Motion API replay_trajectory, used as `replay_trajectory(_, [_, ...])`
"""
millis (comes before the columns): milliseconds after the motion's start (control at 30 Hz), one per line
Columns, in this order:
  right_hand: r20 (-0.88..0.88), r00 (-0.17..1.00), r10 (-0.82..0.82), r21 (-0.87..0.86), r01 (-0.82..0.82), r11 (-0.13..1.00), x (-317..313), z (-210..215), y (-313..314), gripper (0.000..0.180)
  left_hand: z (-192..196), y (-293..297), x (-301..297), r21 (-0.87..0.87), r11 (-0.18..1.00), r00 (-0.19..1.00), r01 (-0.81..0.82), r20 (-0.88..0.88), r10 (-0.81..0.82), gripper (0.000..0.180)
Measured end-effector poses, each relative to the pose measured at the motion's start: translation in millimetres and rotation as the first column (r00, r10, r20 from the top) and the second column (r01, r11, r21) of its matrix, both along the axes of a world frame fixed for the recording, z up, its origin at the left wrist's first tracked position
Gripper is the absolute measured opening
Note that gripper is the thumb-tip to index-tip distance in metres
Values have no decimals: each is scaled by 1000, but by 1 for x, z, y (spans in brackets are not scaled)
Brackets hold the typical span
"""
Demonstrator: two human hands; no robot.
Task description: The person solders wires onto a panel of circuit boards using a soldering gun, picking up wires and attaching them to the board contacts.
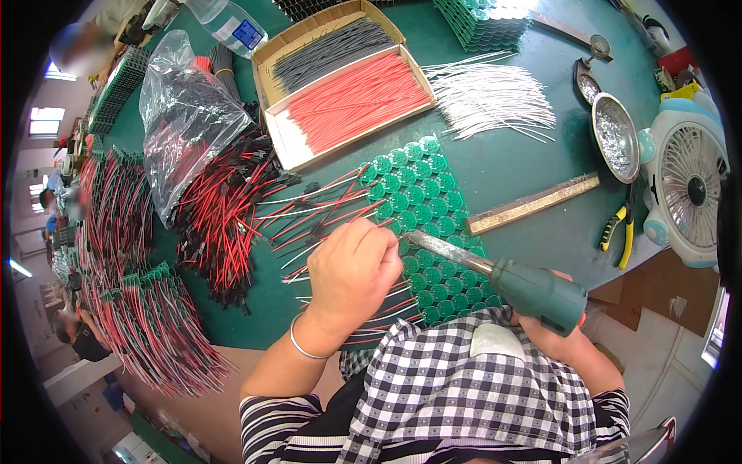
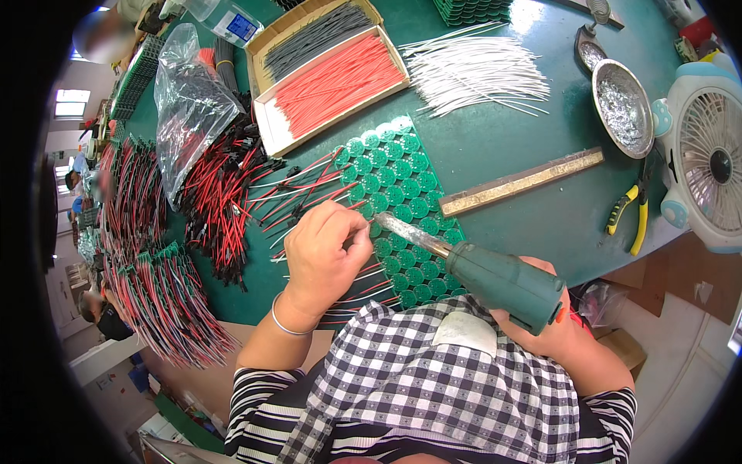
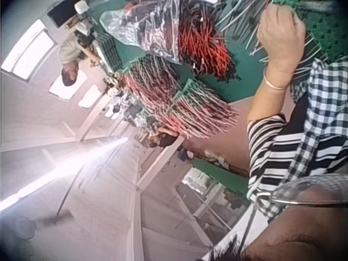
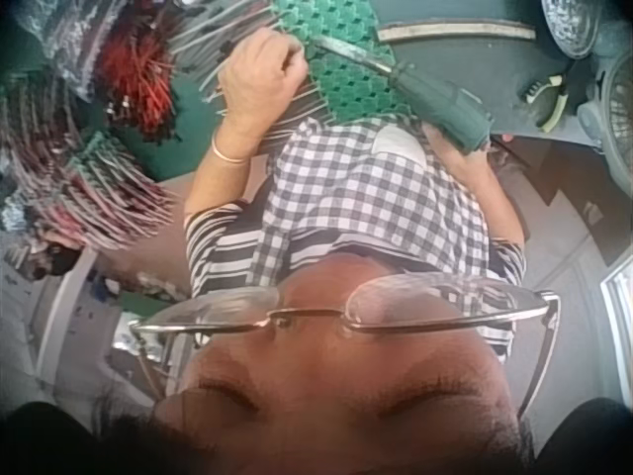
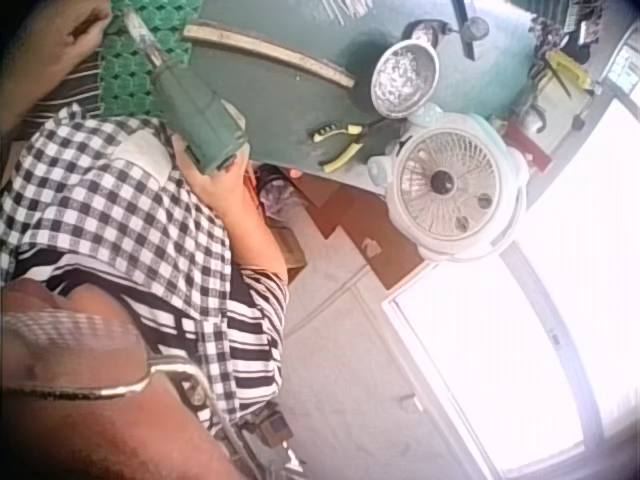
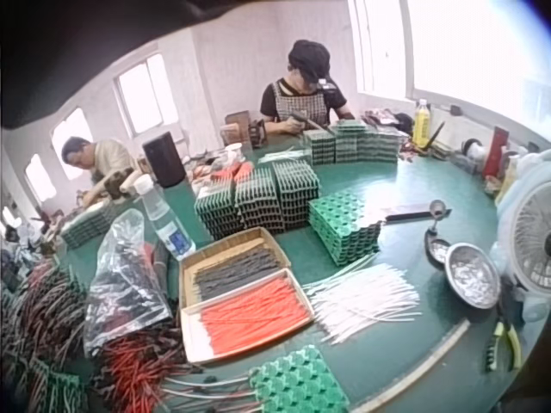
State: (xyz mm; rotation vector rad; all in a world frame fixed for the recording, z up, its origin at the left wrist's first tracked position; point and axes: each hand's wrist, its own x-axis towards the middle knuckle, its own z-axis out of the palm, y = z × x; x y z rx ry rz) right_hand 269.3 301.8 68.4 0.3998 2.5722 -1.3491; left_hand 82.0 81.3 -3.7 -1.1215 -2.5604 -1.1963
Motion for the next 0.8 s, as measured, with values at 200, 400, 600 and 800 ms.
replay_trajectory(200, [-75,995,64,54,-60,997,0,-3,3,37,1,2,0,-10,1000,1000,-1,0,1,17])
replay_trajectory(400, [-57,971,-233,-170,221,960,4,-8,3,35,0,0,-2,-18,1000,1000,-14,0,14,17])
replay_trajectory(600, [-155,920,-361,-359,288,888,1,-12,-10,36,-1,-4,-1,-4,1000,999,-29,-29,29,14])
replay_trajectory(800, [-247,798,-550,-431,418,800,-9,-14,-19,36,-2,-9,3,-57,998,995,-29,-97,24,14])
